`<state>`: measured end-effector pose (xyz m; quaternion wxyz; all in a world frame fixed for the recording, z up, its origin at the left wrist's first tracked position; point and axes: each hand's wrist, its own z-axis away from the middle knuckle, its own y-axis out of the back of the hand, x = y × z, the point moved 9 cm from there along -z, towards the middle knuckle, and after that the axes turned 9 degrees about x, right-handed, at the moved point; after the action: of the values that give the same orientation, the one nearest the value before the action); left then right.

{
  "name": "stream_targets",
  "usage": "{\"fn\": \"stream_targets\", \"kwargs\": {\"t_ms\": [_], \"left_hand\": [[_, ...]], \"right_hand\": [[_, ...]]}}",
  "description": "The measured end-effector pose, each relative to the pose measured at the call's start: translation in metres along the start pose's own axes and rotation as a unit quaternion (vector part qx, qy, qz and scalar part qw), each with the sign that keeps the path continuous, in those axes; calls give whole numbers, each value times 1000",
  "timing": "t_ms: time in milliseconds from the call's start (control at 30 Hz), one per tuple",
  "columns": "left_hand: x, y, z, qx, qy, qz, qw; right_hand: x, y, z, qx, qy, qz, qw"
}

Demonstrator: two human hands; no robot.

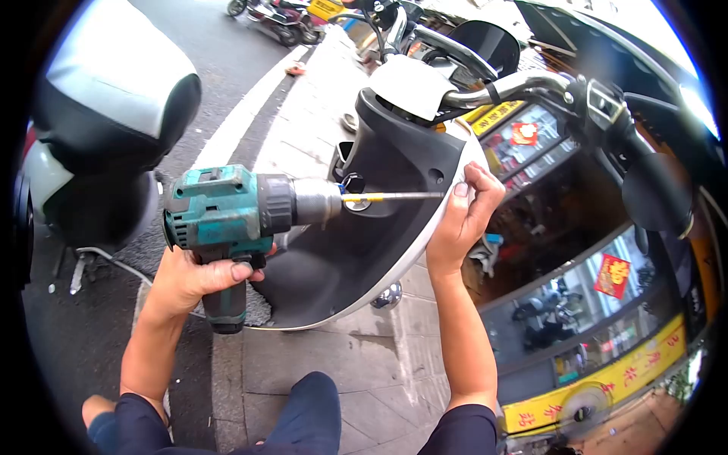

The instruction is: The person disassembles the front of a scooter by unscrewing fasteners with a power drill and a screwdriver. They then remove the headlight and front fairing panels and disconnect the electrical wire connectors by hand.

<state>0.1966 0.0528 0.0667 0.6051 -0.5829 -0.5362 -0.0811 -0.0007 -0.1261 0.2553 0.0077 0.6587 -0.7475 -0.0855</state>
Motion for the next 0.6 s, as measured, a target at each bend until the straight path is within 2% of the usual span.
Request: {"fn": "stream_targets", "kwargs": {"t_ms": [67, 167, 233, 300, 600], "left_hand": [[-6, 4, -17, -23, 10, 27, 999], [-16, 8, -37, -46, 24, 59, 997], [-24, 17, -47, -38, 48, 64, 996], [-26, 15, -56, -42, 40, 68, 996], [-25, 4, -77, -70, 77, 70, 992]], "right_hand": [[8, 1, 0, -2, -35, -10, 999], [6, 1, -1, 1, -1, 21, 1000], [7, 1, 0, 4, -13, 26, 1000], [14, 2, 1, 2, -50, -24, 998], [14, 2, 1, 9, -53, -31, 998]]}}
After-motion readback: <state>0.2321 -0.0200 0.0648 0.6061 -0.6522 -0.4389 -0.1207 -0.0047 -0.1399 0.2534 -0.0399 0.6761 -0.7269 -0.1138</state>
